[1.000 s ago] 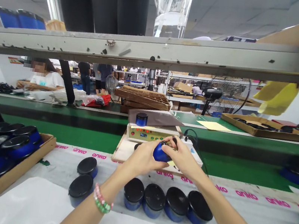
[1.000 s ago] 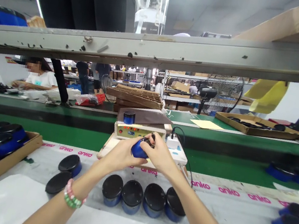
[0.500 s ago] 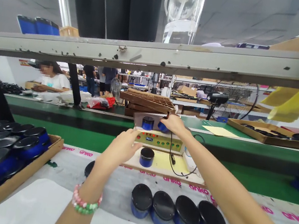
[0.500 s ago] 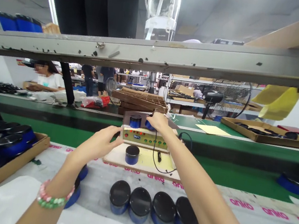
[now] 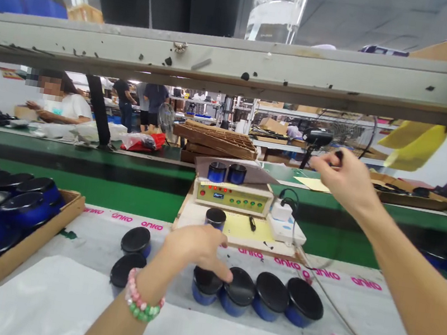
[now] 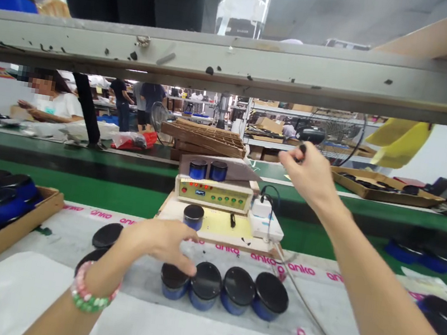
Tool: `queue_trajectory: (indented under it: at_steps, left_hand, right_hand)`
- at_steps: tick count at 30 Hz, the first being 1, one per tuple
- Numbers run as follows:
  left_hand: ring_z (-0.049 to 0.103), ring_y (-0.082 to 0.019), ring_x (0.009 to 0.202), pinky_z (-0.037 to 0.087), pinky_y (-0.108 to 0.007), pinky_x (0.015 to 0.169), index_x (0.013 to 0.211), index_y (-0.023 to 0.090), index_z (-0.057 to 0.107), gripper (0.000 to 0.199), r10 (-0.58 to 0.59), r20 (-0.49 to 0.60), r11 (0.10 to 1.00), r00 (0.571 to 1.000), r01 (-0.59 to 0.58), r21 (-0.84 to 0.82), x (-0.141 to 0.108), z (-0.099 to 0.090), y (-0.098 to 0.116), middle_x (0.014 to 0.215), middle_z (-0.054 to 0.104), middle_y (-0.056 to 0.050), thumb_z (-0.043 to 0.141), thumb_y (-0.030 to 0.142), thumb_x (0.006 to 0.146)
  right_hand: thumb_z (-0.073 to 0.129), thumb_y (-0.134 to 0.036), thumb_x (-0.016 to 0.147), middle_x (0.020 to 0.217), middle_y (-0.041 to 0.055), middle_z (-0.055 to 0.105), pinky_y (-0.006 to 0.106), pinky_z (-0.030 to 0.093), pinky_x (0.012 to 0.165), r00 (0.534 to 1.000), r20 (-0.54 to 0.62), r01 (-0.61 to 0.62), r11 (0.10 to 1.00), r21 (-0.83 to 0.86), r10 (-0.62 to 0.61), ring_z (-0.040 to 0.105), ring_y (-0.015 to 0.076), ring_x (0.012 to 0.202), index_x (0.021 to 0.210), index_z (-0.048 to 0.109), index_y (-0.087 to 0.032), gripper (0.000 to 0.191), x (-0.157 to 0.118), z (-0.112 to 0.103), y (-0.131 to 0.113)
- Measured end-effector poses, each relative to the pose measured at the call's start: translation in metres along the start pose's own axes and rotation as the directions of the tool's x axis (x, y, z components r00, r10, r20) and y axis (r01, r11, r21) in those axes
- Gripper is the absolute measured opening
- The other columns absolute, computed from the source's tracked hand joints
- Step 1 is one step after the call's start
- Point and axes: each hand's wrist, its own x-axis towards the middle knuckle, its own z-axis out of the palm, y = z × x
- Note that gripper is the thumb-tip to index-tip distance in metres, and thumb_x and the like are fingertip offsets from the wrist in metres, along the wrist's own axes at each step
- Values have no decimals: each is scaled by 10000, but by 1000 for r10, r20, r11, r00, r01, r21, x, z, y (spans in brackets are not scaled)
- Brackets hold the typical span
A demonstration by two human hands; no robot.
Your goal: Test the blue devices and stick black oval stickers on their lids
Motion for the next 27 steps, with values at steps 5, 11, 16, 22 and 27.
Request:
queue_trajectory:
  at_steps: [5,11,16,22,27]
  left_hand:
    - [624,-306,967,505,-349,751,1235,238,483,802,166,169,981,972,-180,76,21,38,33,1152,624,-100,724,548,536]
    - [625,-290,901,499,-336,707,1009,194,560,467,230,105,956,967,-245,162,27,50,42,1027,637,-93,696,380,603]
    - [589,-291,961,486,-349,750,1048,184,516,423,247,12,955,969,-245,167,34,54,36,1050,605,-110,611,310,656]
    - [554,-287,1043,455,-357,862,1106,204,510,444,297,-59,949,953,-288,126,40,62,37,1141,558,-91,582,236,668]
    - [482,-251,1169,395,-328,971,1280,228,397,556,270,-124,962,955,-263,74,44,64,44,1289,461,-75,525,187,741]
  right_hand:
    - [544,-393,808,618,-26,486,284,332,495,911,408,202,928,-312,-61,434,148,499,826,456,-239,178,-95,-37,27]
    - [582,-424,788,896,34,585,319,419,627,686,711,99,949,-300,153,582,224,790,952,431,-227,298,-182,-12,56]
    - [502,-297,817,824,10,534,336,418,646,698,701,87,954,-287,147,548,203,752,912,404,-224,155,-188,-8,54]
    - [448,-243,845,954,71,529,399,433,726,742,668,149,960,-238,50,514,247,888,779,352,-231,117,-197,-2,60]
    - [458,-250,860,1009,83,519,405,441,760,782,622,107,973,-203,43,505,264,977,780,341,-237,142,-203,7,68]
